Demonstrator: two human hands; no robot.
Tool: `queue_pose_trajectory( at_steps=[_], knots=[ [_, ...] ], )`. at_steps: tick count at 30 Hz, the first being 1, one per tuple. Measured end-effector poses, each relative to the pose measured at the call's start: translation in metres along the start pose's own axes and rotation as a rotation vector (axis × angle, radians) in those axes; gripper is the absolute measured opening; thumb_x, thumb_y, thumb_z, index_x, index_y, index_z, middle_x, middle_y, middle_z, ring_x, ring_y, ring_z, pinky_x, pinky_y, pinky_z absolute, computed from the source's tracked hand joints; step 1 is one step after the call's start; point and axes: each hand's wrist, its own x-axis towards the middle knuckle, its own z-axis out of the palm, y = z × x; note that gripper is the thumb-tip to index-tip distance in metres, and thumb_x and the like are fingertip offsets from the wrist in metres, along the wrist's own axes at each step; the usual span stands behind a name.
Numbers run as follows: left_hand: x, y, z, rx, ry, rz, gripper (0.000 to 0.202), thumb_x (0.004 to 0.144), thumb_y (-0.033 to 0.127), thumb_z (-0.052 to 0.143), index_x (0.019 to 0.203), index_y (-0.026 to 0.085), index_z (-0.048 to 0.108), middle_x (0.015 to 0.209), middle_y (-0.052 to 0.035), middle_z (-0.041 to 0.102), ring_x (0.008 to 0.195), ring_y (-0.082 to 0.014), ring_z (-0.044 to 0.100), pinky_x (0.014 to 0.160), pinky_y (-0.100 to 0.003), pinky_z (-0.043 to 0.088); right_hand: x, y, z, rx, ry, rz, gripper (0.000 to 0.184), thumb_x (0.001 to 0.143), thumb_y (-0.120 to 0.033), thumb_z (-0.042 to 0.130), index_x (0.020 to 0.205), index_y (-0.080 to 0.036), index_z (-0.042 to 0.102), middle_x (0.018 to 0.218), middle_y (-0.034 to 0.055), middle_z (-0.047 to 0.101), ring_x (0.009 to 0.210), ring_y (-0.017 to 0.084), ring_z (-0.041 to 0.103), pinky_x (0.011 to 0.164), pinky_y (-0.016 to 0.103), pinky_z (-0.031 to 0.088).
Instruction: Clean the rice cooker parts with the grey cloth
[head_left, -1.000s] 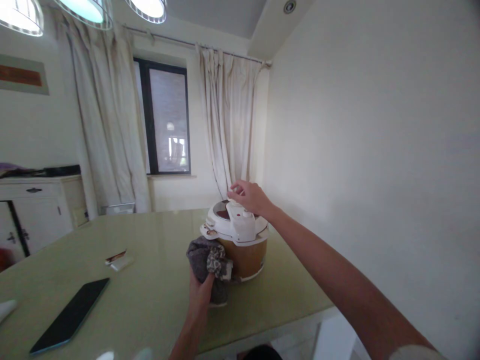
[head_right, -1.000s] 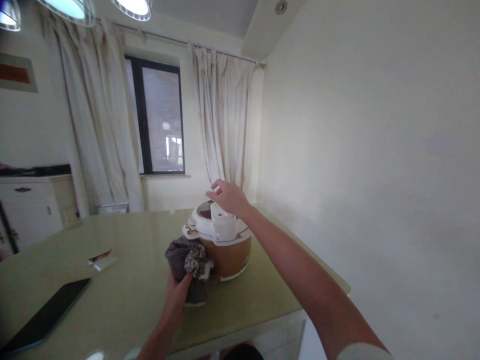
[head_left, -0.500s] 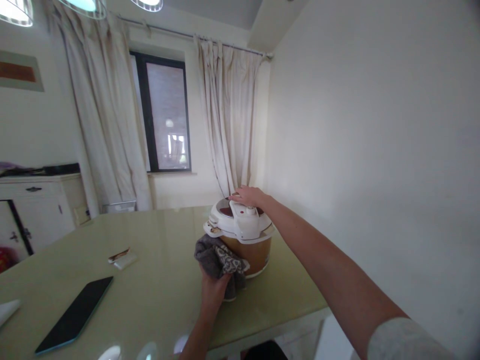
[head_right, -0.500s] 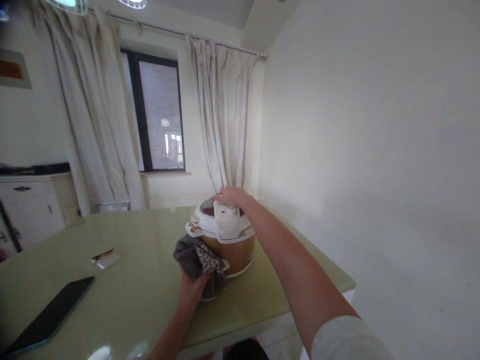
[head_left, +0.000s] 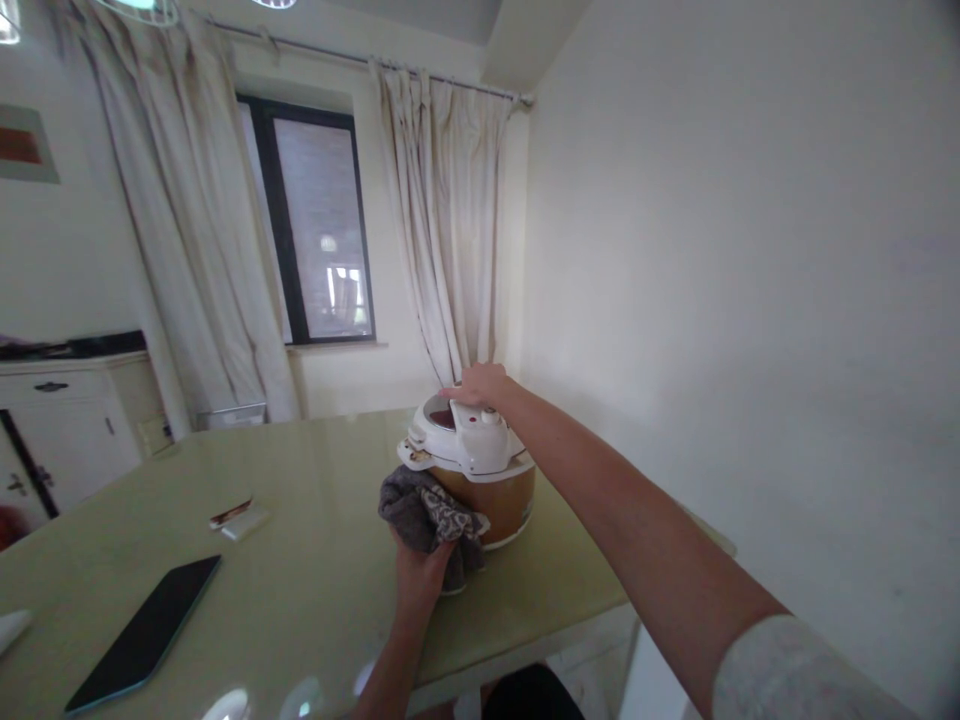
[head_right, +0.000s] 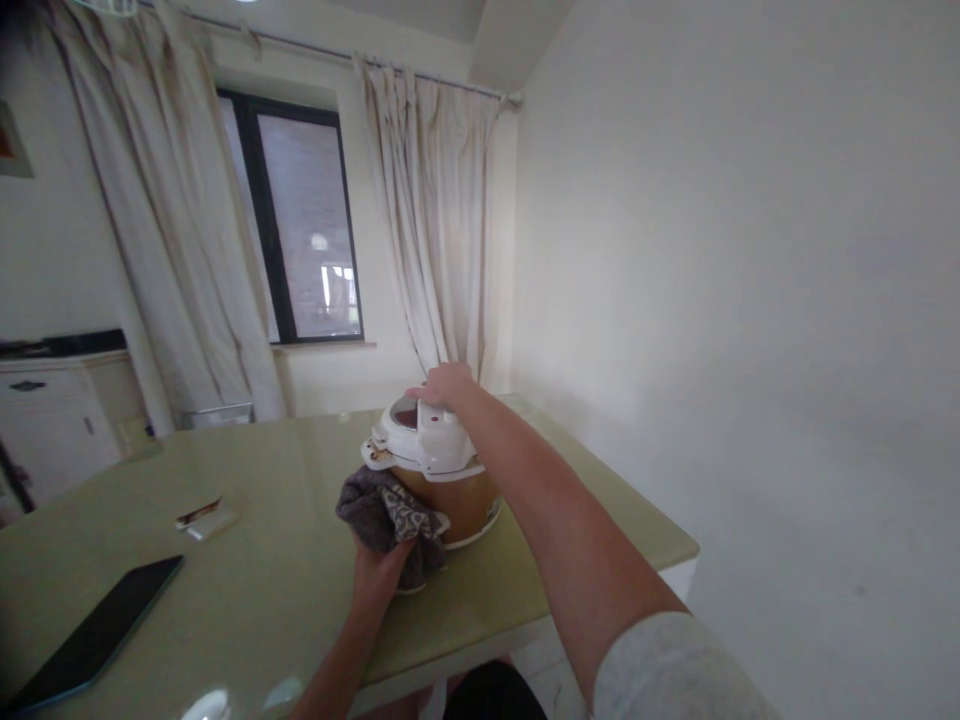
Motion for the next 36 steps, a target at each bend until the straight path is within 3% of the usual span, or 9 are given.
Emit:
queue_pose_trajectory(
  at_steps=[3,7,18,36],
  knots=[
    [-0.001,0.002,0.001,-0.01,-0.02,-0.011,0.089,0.067,0.044,0.089,0.142,0.02,0.049,0.138,-0.0158,0.069,0.13,-0.0364,0.065,0.115,-0.053,0.05,-0.002,-0.002,0.004,-0.002,0.05,-0.017,0.064,0.098,-0.064,0.047,0.129,-0.014,0.074,0.133,0.0243,0.071,0.123,0.04,0.068,0.096,0.049,0.055],
    [0.0,-0.001,0.002,-0.008,-0.018,0.005,0.09,0.067,0.044,0.088,0.143,0.019,0.048,0.139,-0.0174,0.067,0.131,-0.0377,0.064,0.116,-0.054,0.048,-0.004,0.005,0.009,0.011,0.069,-0.057,0.056,0.098,-0.056,0.047,0.128,-0.017,0.075,0.134,0.0217,0.071,0.121,0.038,0.069,0.094,0.046,0.056],
    [0.001,-0.003,0.0,-0.038,-0.023,-0.038,0.091,0.065,0.044,0.092,0.142,0.02,0.051,0.136,-0.0154,0.07,0.128,-0.0357,0.066,0.115,-0.053,0.05,-0.004,0.011,0.01,0.0,0.109,-0.162,0.057,0.098,-0.059,0.045,0.122,-0.018,0.077,0.135,0.0221,0.068,0.12,0.042,0.068,0.092,0.048,0.056],
    [0.002,-0.005,0.003,-0.004,0.002,0.009,0.084,0.065,0.043,0.087,0.138,0.019,0.053,0.139,-0.0187,0.067,0.13,-0.0382,0.064,0.115,-0.052,0.049,0.001,0.024,0.008,-0.029,0.075,-0.361,0.053,0.102,-0.057,0.044,0.123,-0.019,0.074,0.13,0.0182,0.069,0.112,0.034,0.069,0.085,0.036,0.05]
  ],
)
